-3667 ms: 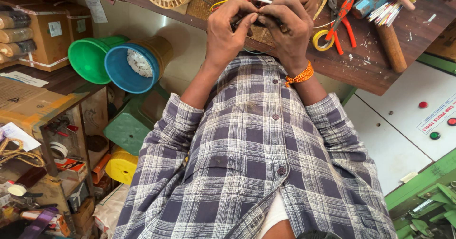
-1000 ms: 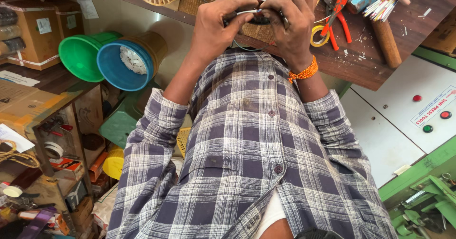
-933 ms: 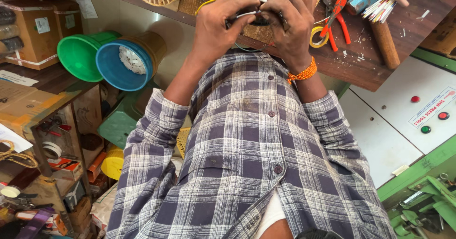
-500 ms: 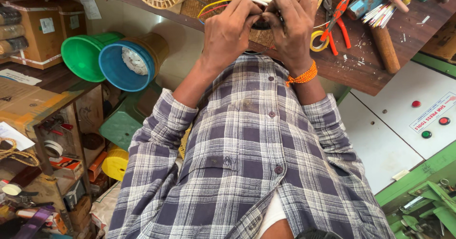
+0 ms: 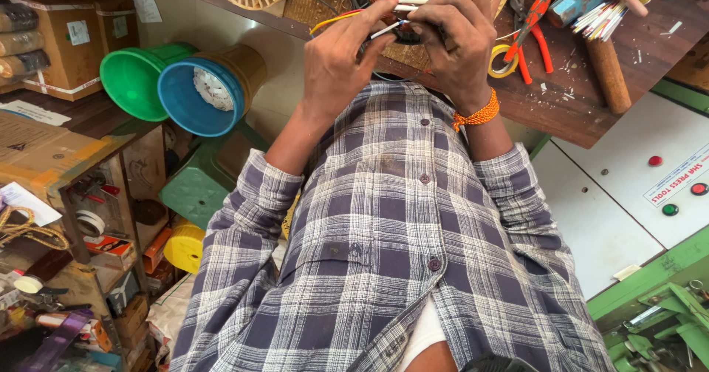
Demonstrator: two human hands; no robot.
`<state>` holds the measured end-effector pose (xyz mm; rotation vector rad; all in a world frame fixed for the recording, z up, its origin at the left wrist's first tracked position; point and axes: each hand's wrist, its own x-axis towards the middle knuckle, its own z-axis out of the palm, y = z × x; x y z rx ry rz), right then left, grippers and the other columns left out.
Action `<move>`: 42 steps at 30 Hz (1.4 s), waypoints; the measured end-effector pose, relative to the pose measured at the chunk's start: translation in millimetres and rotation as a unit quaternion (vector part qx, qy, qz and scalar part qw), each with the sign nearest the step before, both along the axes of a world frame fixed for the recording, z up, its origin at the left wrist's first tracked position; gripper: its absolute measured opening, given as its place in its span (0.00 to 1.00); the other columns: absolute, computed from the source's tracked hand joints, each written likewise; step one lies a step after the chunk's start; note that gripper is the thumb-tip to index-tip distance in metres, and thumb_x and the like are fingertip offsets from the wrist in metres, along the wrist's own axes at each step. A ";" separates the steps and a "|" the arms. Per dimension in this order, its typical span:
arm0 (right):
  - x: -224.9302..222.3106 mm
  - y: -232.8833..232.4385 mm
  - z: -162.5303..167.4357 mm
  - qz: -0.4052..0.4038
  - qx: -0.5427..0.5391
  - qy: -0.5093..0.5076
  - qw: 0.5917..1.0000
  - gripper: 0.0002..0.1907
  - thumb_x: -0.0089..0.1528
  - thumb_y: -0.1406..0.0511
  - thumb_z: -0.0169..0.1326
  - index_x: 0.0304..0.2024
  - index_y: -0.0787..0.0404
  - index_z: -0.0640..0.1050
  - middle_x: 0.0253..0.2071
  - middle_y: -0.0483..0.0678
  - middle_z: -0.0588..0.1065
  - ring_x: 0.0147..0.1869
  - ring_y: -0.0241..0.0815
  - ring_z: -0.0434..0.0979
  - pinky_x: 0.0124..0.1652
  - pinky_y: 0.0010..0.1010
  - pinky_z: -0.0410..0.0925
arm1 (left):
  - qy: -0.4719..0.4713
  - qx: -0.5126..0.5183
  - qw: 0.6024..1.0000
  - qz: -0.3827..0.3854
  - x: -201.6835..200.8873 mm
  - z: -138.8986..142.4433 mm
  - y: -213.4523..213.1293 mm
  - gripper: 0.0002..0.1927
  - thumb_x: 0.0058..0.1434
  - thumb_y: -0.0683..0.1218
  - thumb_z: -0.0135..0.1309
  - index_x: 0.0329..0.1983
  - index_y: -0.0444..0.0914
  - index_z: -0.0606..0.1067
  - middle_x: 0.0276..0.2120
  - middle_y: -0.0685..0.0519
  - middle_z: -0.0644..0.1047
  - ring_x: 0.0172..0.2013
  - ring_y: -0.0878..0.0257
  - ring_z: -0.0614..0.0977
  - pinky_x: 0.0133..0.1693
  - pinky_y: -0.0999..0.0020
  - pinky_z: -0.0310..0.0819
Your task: The person works on a circular electrical component, likely a motor stator, by stripping wire insulation, twisting wires together, and securing connections with electrical tape. They use pliers, scissors, and a screwdriver to manipulate the wires and components on a cluttered workbench.
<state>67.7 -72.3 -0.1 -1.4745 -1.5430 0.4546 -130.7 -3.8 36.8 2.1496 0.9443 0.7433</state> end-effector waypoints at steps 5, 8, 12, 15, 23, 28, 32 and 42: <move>4.7 -2.2 0.3 0.015 0.005 -0.032 0.999 0.11 0.61 0.73 0.70 0.43 0.59 0.82 0.43 0.45 0.79 0.49 0.46 0.71 0.51 0.38 0.65 | 0.038 0.028 0.999 0.001 -5.4 2.3 1.9 0.11 0.68 0.43 0.64 0.52 0.42 0.79 0.37 0.51 0.83 0.34 0.56 0.86 0.36 0.62 0.78; 6.0 -1.4 1.1 0.021 0.002 -0.028 0.999 0.11 0.62 0.73 0.69 0.43 0.58 0.81 0.44 0.45 0.78 0.50 0.46 0.70 0.51 0.37 0.66 | 0.015 0.022 1.000 -0.007 -3.5 3.2 4.1 0.10 0.69 0.43 0.62 0.52 0.41 0.78 0.39 0.50 0.83 0.35 0.55 0.86 0.35 0.63 0.78; 5.8 -0.4 3.4 0.022 0.001 -0.037 0.999 0.10 0.62 0.72 0.69 0.43 0.59 0.81 0.43 0.45 0.78 0.50 0.47 0.70 0.51 0.37 0.65 | 0.015 0.013 0.999 -0.027 -2.9 3.2 8.6 0.09 0.69 0.42 0.61 0.50 0.38 0.78 0.38 0.49 0.83 0.35 0.55 0.86 0.34 0.63 0.78; 6.7 0.0 4.1 0.026 0.004 -0.043 0.999 0.10 0.61 0.72 0.69 0.43 0.59 0.81 0.43 0.45 0.79 0.51 0.47 0.70 0.52 0.38 0.66 | 0.005 0.018 0.999 -0.029 -3.7 0.1 9.7 0.07 0.69 0.42 0.61 0.48 0.39 0.78 0.37 0.49 0.83 0.35 0.55 0.86 0.36 0.64 0.79; 9.2 -6.6 3.1 0.038 0.006 -0.025 0.999 0.12 0.62 0.73 0.70 0.45 0.58 0.82 0.45 0.45 0.77 0.51 0.47 0.71 0.52 0.38 0.67 | -0.151 -0.377 0.913 -0.024 0.4 -12.5 12.3 0.06 0.72 0.36 0.55 0.49 0.30 0.79 0.36 0.50 0.85 0.37 0.67 0.87 0.37 0.72 0.85; 5.9 -3.3 10.1 0.030 0.056 -0.106 0.992 0.12 0.60 0.71 0.69 0.44 0.57 0.82 0.45 0.43 0.78 0.51 0.46 0.70 0.53 0.38 0.65 | -0.114 -0.318 0.940 -0.047 -0.6 -4.8 16.9 0.04 0.71 0.36 0.56 0.46 0.29 0.78 0.35 0.49 0.83 0.35 0.67 0.87 0.36 0.73 0.83; 5.0 -2.2 17.3 0.037 0.072 -0.157 0.984 0.09 0.62 0.68 0.70 0.44 0.56 0.83 0.44 0.41 0.78 0.50 0.44 0.69 0.54 0.39 0.63 | -0.134 -0.308 0.939 -0.069 -0.2 -0.1 18.7 0.02 0.72 0.35 0.56 0.45 0.30 0.77 0.36 0.50 0.83 0.38 0.68 0.88 0.39 0.74 0.84; 6.7 -0.9 15.1 0.031 0.066 -0.138 0.988 0.09 0.65 0.62 0.71 0.45 0.55 0.85 0.42 0.39 0.79 0.48 0.43 0.70 0.56 0.43 0.58 | -0.097 -0.220 0.970 0.021 9.9 0.1 2.1 0.01 0.66 0.37 0.61 0.40 0.32 0.80 0.30 0.50 0.83 0.31 0.70 0.82 0.34 0.74 0.74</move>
